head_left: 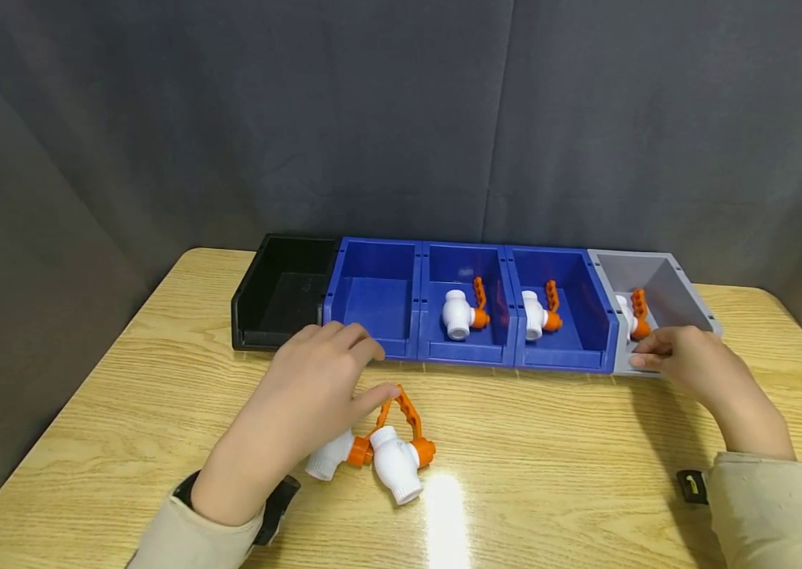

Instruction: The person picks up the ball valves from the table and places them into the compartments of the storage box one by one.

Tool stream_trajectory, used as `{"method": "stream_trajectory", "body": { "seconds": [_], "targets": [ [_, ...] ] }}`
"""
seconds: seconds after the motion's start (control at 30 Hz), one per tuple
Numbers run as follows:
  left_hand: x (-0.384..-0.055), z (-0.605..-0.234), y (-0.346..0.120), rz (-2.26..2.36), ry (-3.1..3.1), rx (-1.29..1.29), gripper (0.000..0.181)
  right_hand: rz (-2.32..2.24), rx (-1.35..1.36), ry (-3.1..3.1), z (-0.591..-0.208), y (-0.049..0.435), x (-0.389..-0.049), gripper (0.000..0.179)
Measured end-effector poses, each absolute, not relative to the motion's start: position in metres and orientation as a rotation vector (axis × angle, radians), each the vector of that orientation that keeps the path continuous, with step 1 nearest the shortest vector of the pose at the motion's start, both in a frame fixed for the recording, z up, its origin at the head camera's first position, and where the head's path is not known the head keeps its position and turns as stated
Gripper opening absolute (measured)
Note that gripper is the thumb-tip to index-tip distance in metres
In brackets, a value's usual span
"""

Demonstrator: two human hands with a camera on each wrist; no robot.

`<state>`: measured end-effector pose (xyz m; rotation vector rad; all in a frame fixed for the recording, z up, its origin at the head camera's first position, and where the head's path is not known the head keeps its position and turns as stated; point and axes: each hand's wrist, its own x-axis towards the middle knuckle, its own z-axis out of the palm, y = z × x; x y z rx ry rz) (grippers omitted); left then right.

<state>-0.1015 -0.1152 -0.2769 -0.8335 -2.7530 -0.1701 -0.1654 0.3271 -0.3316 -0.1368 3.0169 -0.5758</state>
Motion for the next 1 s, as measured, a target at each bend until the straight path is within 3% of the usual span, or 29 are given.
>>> {"method": "stream_trajectory", "body": {
  "seconds": [0.27,1.0],
  "targets": [
    [-0.097,-0.282,-0.104,-0.134,-2.870,-0.851,0.063,-0.569,-0.162,3.030,-0.332,0.327,-0.166,0.019],
    [-0.084,-0.299,-0.078,-0.066,-3.108,-0.891,0.068,-0.544,-0.137,3.018,-0.332,0.326,-0.166,0.019]
  ]
}}
